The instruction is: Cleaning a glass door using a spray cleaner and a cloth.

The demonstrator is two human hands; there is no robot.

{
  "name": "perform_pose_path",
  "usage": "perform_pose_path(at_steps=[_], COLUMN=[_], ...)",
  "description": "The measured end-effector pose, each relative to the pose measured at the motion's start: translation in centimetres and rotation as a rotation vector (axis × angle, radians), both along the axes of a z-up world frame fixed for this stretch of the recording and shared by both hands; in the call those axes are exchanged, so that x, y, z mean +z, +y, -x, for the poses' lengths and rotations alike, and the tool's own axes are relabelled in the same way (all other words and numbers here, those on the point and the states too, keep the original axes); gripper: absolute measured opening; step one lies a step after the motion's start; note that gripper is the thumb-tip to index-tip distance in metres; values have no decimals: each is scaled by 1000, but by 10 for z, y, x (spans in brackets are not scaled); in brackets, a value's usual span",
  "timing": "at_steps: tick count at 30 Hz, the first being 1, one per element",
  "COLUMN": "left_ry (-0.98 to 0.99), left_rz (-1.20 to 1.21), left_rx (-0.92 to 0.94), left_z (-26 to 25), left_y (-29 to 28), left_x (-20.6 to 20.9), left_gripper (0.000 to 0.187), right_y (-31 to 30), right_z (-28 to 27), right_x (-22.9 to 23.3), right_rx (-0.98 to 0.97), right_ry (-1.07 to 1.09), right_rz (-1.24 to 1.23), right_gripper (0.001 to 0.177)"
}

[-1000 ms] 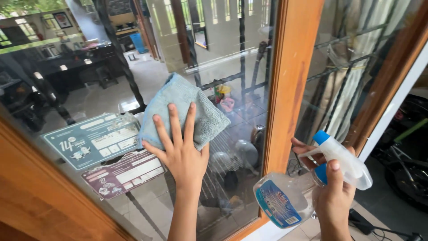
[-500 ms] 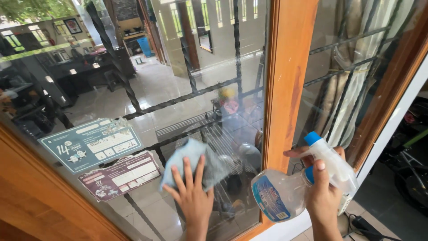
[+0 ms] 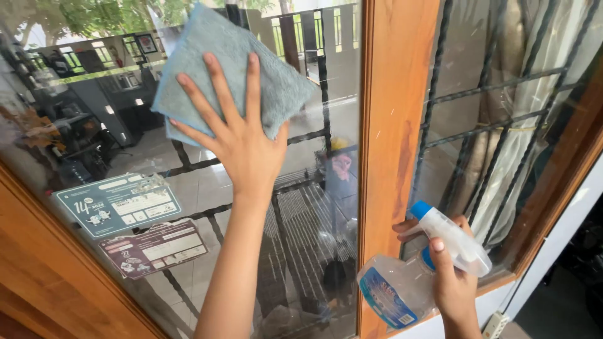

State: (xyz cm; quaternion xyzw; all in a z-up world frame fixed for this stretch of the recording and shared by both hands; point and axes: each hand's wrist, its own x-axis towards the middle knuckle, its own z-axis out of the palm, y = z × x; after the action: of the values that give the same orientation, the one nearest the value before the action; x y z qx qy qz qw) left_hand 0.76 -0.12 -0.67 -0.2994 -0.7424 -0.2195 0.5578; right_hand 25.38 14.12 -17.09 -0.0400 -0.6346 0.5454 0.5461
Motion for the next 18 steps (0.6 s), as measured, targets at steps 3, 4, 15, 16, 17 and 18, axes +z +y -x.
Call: perform_pose_path(at_steps=[3, 4, 15, 16, 17, 18], left_ry=[-55, -88, -132, -76, -19, -20], left_rz=[31, 130, 722, 595, 467, 465], left_rx=[30, 20, -33, -2, 29, 33], left_z=[-14, -18, -1, -2, -2, 3], left_y=[4, 7, -50, -56, -62, -66], left_x=[-38, -62, -194, -175, -156, -129], left_gripper=[117, 119, 121, 115, 109, 109], right_y=[6, 7, 13, 11, 8, 8], right_z=[4, 5, 23, 21, 20, 19], right_x=[-7, -9, -41, -40, -39, -39], right_rx=[75, 76, 293, 300, 306, 310], right_ry=[20, 10, -4, -15, -25, -25], right_rz=[8, -4, -75, -66, -58, -60], right_gripper=[33, 32, 26, 26, 26, 26])
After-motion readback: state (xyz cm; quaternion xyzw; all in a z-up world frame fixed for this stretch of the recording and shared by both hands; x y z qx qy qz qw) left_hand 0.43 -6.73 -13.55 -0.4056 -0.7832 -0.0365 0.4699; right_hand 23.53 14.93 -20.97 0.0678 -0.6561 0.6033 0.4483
